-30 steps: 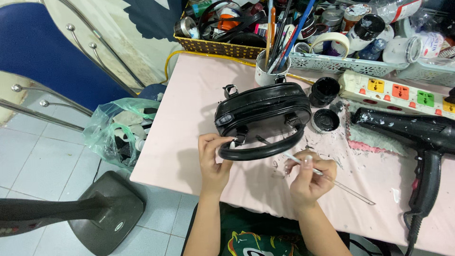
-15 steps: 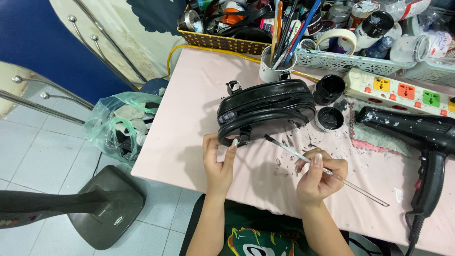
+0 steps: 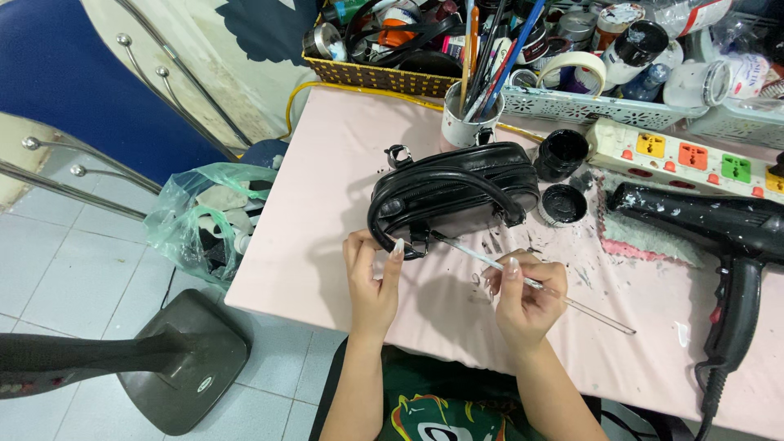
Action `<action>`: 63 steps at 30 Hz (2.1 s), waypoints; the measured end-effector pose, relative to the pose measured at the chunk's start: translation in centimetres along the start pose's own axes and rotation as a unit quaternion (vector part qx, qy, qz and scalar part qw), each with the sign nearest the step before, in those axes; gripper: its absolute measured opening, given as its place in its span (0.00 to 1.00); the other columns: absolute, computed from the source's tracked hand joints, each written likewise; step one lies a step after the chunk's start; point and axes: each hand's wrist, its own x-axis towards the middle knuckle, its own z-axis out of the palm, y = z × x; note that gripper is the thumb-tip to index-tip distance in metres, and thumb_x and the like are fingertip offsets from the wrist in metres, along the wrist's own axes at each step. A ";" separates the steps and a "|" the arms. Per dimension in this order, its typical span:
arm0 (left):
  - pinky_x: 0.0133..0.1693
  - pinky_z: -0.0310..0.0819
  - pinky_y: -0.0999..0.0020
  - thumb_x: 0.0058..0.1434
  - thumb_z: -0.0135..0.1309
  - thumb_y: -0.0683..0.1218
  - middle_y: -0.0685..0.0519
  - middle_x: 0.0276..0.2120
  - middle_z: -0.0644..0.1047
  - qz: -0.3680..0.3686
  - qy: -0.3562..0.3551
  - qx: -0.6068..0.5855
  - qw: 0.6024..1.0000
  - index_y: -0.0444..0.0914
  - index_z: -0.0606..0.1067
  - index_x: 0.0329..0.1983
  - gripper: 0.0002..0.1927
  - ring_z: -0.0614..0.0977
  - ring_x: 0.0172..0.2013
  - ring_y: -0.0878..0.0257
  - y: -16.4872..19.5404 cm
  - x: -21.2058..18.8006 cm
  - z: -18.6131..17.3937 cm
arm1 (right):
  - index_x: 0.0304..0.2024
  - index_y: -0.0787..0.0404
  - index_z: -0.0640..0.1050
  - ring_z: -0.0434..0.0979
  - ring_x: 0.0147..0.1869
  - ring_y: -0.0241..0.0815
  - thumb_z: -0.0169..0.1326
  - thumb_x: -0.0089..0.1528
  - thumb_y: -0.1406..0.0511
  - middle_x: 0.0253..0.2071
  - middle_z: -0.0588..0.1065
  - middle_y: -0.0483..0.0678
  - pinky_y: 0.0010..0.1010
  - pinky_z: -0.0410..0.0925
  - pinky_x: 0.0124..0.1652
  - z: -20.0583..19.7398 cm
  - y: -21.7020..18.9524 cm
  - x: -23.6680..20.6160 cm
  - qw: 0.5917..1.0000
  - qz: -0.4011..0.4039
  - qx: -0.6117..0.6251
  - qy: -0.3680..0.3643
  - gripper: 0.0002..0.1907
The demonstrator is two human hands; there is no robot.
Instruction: The person applies black dye to a small handbag using a thin brush, then dries the surface with a handheld blow dryer. The person handles the bag to apply dye to different sides and the edges.
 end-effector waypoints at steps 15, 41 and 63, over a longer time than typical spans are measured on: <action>0.54 0.69 0.65 0.71 0.52 0.51 0.49 0.48 0.70 0.002 -0.006 -0.003 1.000 0.32 0.75 0.46 0.16 0.72 0.50 0.57 -0.1 -0.1 0.0 | 0.42 0.65 0.62 0.76 0.31 0.34 0.47 0.71 0.75 0.35 0.74 0.57 0.20 0.68 0.26 1.3 -1.2 0.9 1.000 0.011 -0.023 0.006 0.07; 0.31 0.61 0.71 0.77 0.39 0.54 0.57 0.25 0.65 -0.092 0.000 -0.050 0.995 0.37 0.69 0.39 0.17 0.64 0.28 0.69 0.2 4.1 0.2 | 0.42 0.66 0.68 0.78 0.30 0.36 0.50 0.69 0.76 0.38 0.79 0.60 0.23 0.72 0.28 1.6 -1.1 0.7 0.993 -0.062 -0.081 -0.066 0.05; 0.39 0.69 0.71 0.76 0.42 0.52 0.54 0.32 0.74 -0.077 -0.004 -0.056 0.995 0.35 0.69 0.42 0.16 0.72 0.34 0.67 0.1 4.8 0.5 | 0.34 0.68 0.69 0.80 0.32 0.43 0.52 0.65 0.79 0.30 0.78 0.56 0.27 0.73 0.31 1.8 -1.8 0.6 0.973 -0.140 -0.168 -0.074 0.07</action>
